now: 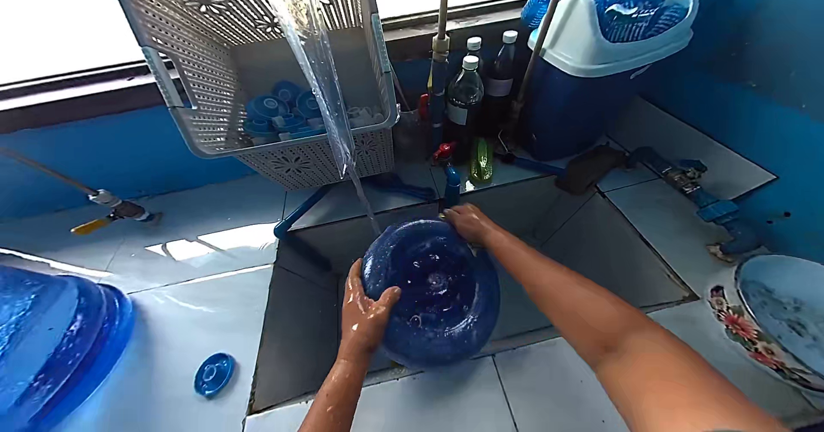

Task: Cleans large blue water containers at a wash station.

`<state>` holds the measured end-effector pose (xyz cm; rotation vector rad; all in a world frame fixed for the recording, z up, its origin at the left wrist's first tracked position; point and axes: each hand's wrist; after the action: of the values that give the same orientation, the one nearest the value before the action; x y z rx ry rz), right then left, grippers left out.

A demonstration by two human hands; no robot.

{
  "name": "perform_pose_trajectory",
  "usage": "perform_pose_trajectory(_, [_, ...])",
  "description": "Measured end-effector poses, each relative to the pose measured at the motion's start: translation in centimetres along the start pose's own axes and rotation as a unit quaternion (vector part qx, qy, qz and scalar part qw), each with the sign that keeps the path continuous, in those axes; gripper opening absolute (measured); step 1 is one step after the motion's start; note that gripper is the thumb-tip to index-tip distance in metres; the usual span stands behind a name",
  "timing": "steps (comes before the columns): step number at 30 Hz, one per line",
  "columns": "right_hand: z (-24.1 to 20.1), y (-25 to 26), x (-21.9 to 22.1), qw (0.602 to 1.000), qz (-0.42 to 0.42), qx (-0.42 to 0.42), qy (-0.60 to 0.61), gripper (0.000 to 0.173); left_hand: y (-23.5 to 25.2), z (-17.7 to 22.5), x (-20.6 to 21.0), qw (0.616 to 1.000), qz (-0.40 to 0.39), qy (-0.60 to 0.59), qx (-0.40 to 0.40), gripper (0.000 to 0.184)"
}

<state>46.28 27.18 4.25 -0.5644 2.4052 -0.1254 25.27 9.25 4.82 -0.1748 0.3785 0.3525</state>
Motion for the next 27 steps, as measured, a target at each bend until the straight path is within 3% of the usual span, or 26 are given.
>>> perform_pose_trajectory(3, [3.2, -7.5, 4.5, 0.968, 0.153, -0.012, 0.198, 0.04, -0.6, -1.9, -1.1, 0.991, 0.1, -0.08, 0.026, 0.089])
perform_pose_trajectory(6, [2.8, -13.0, 11.2, 0.914, 0.253, -0.075, 0.308, 0.053, -1.2, -2.5, -2.6, 0.987, 0.15, -0.048, 0.036, 0.088])
perform_pose_trajectory(8, [1.7, -12.1, 11.4, 0.921, 0.24, -0.09, 0.293, 0.051, -1.6, -2.7, -3.4, 0.981, 0.126, 0.118, 0.094, 0.073])
perform_pose_trajectory(10, [0.6, -7.8, 8.7, 0.943, 0.168, -0.079, 0.275, 0.043, -1.8, -2.4, -3.3, 0.918, 0.058, 0.34, 0.198, 0.053])
perform_pose_trajectory(11, [0.1, -5.4, 8.3, 0.941, 0.164, -0.086, 0.284, 0.042, -1.7, -1.8, -2.9, 0.889, 0.015, 0.405, 0.213, 0.049])
perform_pose_trajectory(13, [-1.5, -4.3, 10.7, 0.925, 0.189, -0.087, 0.319, 0.044, -0.9, -0.7, -2.6, 0.871, -0.025, 0.462, 0.165, 0.053])
perform_pose_trajectory(16, [-3.5, -7.4, 17.4, 0.912, 0.242, -0.14, 0.3, 0.055, 1.3, 1.7, -3.3, 0.886, -0.075, 0.455, 0.051, 0.058])
perform_pose_trajectory(18, [-3.7, -5.6, 16.0, 0.919, 0.21, -0.15, 0.299, 0.05, 1.3, 2.7, -3.0, 0.883, -0.153, 0.44, 0.057, 0.07])
perform_pose_trajectory(21, [-3.8, 0.7, 10.9, 0.934, 0.107, -0.122, 0.318, 0.039, 1.3, 2.6, -2.3, 0.845, -0.23, 0.467, 0.121, 0.114])
perform_pose_trajectory(23, [-4.0, 0.2, 11.2, 0.939, 0.11, -0.148, 0.29, 0.039, 2.4, 2.1, -1.8, 0.863, -0.178, 0.46, 0.112, 0.126])
perform_pose_trajectory(25, [-4.4, -3.4, 14.1, 0.922, 0.157, -0.161, 0.316, 0.043, 4.6, 2.0, -1.7, 0.898, -0.08, 0.426, 0.07, 0.117])
perform_pose_trajectory(27, [-4.5, -4.7, 16.0, 0.915, 0.192, -0.187, 0.303, 0.048, 5.7, 2.9, -1.0, 0.91, -0.034, 0.413, 0.01, 0.107])
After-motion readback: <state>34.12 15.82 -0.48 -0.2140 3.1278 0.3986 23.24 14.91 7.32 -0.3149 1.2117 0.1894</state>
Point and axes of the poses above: each hand's wrist, its own y-axis towards the middle knuckle, its own x-axis out of the palm, z = x × y, and after that the axes turned 2 degrees about y, right-handed
